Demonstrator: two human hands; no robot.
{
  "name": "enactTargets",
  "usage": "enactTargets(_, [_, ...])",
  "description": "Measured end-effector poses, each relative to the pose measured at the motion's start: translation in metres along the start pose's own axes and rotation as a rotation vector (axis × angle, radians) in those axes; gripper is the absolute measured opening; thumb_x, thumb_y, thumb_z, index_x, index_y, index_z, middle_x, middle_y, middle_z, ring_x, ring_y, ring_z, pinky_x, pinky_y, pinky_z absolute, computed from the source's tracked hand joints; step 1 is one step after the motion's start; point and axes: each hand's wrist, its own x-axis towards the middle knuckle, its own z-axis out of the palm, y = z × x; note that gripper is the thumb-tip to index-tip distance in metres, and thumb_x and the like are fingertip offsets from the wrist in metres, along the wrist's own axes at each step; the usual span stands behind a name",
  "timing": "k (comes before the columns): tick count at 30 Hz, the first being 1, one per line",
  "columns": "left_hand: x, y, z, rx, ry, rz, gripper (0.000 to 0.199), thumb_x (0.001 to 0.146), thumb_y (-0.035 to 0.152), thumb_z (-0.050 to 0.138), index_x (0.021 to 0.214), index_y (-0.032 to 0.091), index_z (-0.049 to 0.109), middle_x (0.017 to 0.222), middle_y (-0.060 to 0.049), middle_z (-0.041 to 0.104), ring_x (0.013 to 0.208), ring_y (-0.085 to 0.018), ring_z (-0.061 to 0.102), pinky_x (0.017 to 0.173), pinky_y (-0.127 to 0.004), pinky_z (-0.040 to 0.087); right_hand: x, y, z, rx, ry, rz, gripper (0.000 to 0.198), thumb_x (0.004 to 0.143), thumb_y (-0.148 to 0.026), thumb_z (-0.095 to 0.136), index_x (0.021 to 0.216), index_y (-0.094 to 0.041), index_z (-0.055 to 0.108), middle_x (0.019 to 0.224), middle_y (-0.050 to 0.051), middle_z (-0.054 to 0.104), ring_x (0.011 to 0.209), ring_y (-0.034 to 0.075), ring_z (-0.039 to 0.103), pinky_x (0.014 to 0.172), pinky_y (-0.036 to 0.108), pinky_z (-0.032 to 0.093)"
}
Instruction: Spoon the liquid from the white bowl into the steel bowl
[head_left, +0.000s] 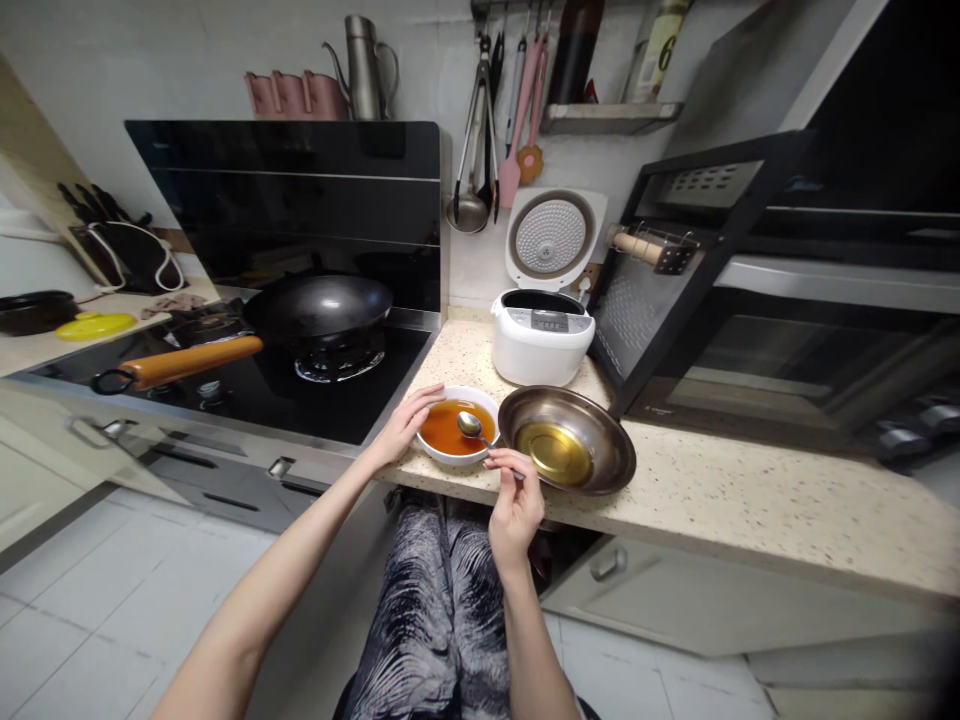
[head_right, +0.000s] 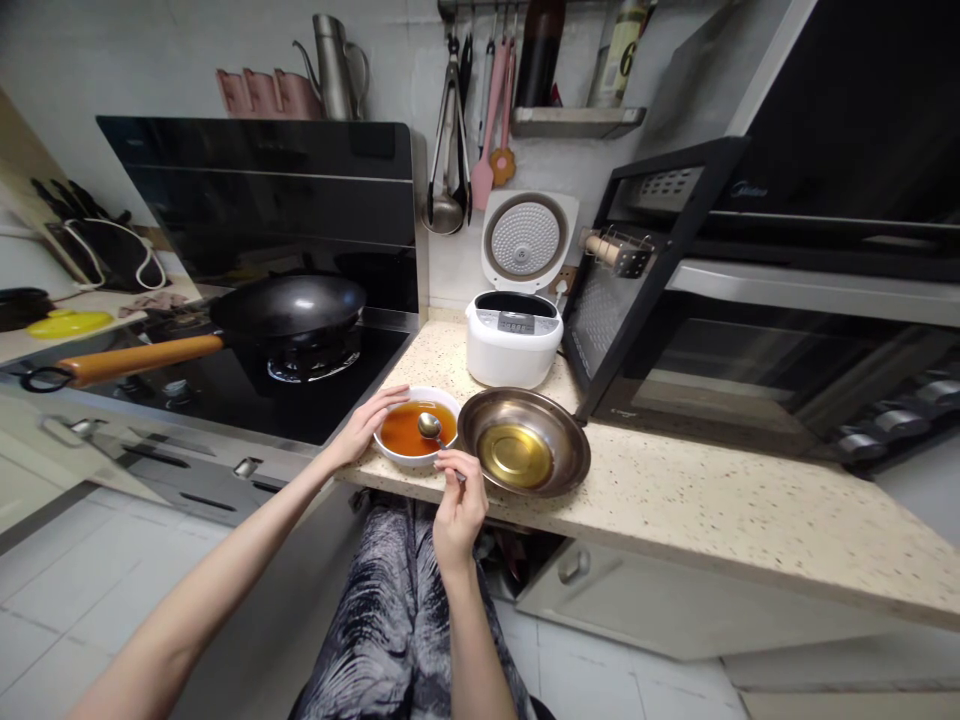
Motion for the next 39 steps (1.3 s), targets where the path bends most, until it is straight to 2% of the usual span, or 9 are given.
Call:
enactTargets(8, [0.0,-0.002,0.0,0.002,-0.003,-0.002,0.044,0.107,0.043,0.039,0.132,0.02,0.068,0.154,-0.013,0.055,0.146,-0.029,0.048,0.127,-0.054,0.029,0.011,-0.008,-0.005,0.021,0.098,-0.006,0.015,0.103,-0.021,0.05,0.097,-0.021,0.064,0.097,0.005,0.071,0.089,0.017,0.07,0.083,0.035,0.058])
enactTargets(18, [0.0,0.002,-0.002,0.004,-0.003,0.0,0.044,0.107,0.045,0.04,0.13,0.021,0.069,0.153,-0.012,0.056,0.145,-0.029,0.05,0.127,-0.055,0.031,0.021,-0.008,-0.029,-0.061,0.22,-0.034,0.015,0.103,-0.025,0.051,0.095,-0.02,0.062,0.095,0.006,0.07,0.09,0.019,0.07,0.084,0.039,0.06])
enactTargets(27, [0.0,0.001,-0.001,0.01,0.0,0.003,0.045,0.106,0.045,0.04,0.13,0.021,0.069,0.153,-0.012,0.056,0.145,-0.029,0.05,0.127,-0.054,0.031,0.022,0.002,-0.044,-0.162,0.185,-0.096,0.013,0.102,-0.022,0.052,0.098,-0.02,0.064,0.097,0.006,0.07,0.091,0.018,0.071,0.085,0.038,0.06])
enactTargets(39, [0.0,0.002,-0.002,0.016,-0.006,0.001,0.044,0.107,0.044,0.04,0.131,0.021,0.069,0.153,-0.013,0.056,0.145,-0.03,0.049,0.127,-0.055,0.03,0.026,0.005,-0.052,-0.324,0.044,-0.306,0.022,0.101,-0.013,0.049,0.11,-0.021,0.067,0.101,0.008,0.073,0.097,0.02,0.071,0.086,0.038,0.059])
